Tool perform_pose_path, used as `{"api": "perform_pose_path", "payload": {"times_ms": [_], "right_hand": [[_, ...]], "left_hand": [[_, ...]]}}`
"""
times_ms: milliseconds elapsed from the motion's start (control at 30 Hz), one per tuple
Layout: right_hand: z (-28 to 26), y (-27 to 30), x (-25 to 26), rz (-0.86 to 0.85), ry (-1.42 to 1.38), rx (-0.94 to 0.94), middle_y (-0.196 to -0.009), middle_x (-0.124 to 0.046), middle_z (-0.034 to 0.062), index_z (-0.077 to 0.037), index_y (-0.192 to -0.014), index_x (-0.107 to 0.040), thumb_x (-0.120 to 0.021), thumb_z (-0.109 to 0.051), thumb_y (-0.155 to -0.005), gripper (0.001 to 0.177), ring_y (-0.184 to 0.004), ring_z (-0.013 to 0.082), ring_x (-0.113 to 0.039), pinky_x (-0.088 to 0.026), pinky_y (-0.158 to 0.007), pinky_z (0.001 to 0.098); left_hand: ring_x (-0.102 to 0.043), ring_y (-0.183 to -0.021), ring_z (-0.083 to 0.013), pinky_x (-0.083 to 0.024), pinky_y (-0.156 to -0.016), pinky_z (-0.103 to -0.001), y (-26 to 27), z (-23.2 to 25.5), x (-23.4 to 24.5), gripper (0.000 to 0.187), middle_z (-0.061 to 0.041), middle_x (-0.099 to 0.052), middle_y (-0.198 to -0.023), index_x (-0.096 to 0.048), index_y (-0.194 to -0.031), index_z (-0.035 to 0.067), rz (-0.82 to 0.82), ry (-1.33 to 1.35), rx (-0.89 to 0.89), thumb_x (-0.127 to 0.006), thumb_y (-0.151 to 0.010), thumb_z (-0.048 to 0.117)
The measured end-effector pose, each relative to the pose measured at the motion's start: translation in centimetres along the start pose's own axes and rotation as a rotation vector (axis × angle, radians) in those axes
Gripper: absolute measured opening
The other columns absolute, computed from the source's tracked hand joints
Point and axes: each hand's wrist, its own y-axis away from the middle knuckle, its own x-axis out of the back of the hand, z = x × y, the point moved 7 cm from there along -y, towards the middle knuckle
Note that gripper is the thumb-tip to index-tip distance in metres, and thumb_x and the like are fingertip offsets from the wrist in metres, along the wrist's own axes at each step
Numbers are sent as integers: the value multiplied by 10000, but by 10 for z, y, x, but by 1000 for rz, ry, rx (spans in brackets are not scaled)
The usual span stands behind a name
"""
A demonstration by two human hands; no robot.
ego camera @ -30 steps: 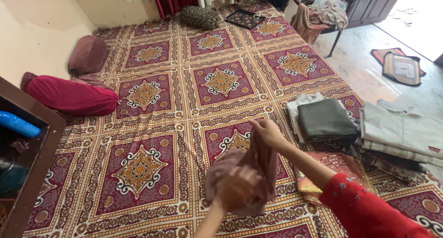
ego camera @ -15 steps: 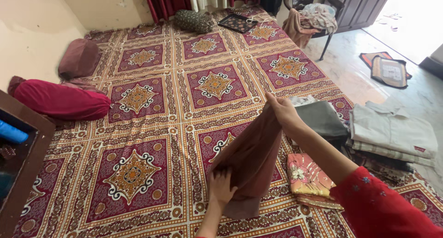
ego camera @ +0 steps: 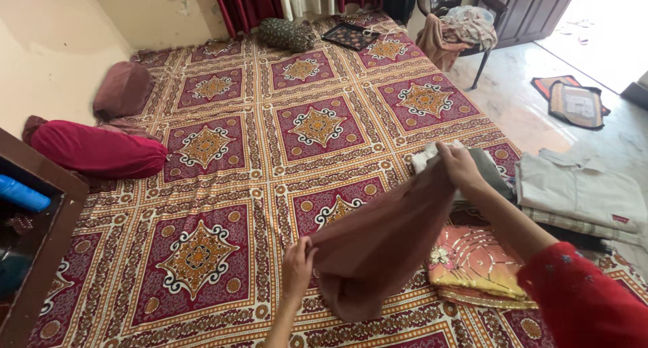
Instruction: The person folds a white shirt, a pair of grey trousers, a yellow and pink patterned cloth, and a brown cloth on a patterned floor. The person stacks the folded items together.
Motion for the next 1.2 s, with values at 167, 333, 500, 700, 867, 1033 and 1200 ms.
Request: {"api": "perform_pose_path", "payload": {"times_ms": [167,333,500,700,867,1033,1200], "right_hand": [[24,21,-7,-405,319,57,-745,-607,62,42,-910,-695,-552,-427,-1052,510,-709,129,-530,-492,-653,363],[28,85,-28,-1053,688,125,-945,-722,26,-141,-1151,-685,-890,-301,-679,538,-818,170,-680,-556,-718,370],[92,118,-67,-1339,916,109,-907,-721,74,-136,-1063,-724,-789,-212,-723,355,-799,239,-685,-549,-695,407],[-4,19,-112,-383,1079,562,-837,-698,176,-72,-830,-736,-677,-97,-776,84,-775,373,-711,-581,-650,481],[-195,1,-49,352,376,766,-973,-558,224,46,-996,-603,-577,31,-923,79,-939,389,-566,-470,-810,492],[-235,29,-34,399,429,939,-993,-531,207,48,-1087,-631,-589,68,-886,207,-966,382,-529,-444,-832,501],[-115,31,-74,-20,634,777,-969,-598,166,24,-1051,-675,-565,82,-940,166,-875,278,-571,-508,-786,399]], "left_hand": [[-606,-703,-257,-542,-707,-365,-17,38,62,500,-99,-702,-817,-532,-1395,124,-164,-246,-321,-715,-933,179],[-666,-616,-146,-164,-1120,-362,-14,10,58,407,-100,-729,-696,-622,-1372,188,-754,-453,-131,-711,-976,166],[-584,-757,-181,-514,-705,-390,49,-50,-10,413,-137,-741,-983,-772,-1061,88,-1585,-264,86,-798,-961,488],[-751,-766,-304,-594,-663,-457,-124,-20,68,207,-168,-763,-834,-760,-841,109,-173,-860,5,-584,-950,118],[-655,-701,-196,-517,-594,-349,-207,103,234,130,-86,-719,-822,-741,-1094,56,670,-801,-277,-641,-1011,64],[-657,-861,-159,-504,-639,-277,-188,135,270,236,-79,-755,-1024,-745,-1092,78,758,-721,-301,-780,-887,-34],[-643,-813,-221,-544,-643,-297,-125,72,207,208,-133,-684,-1007,-722,-1037,-17,535,-655,-201,-749,-832,8]]}}
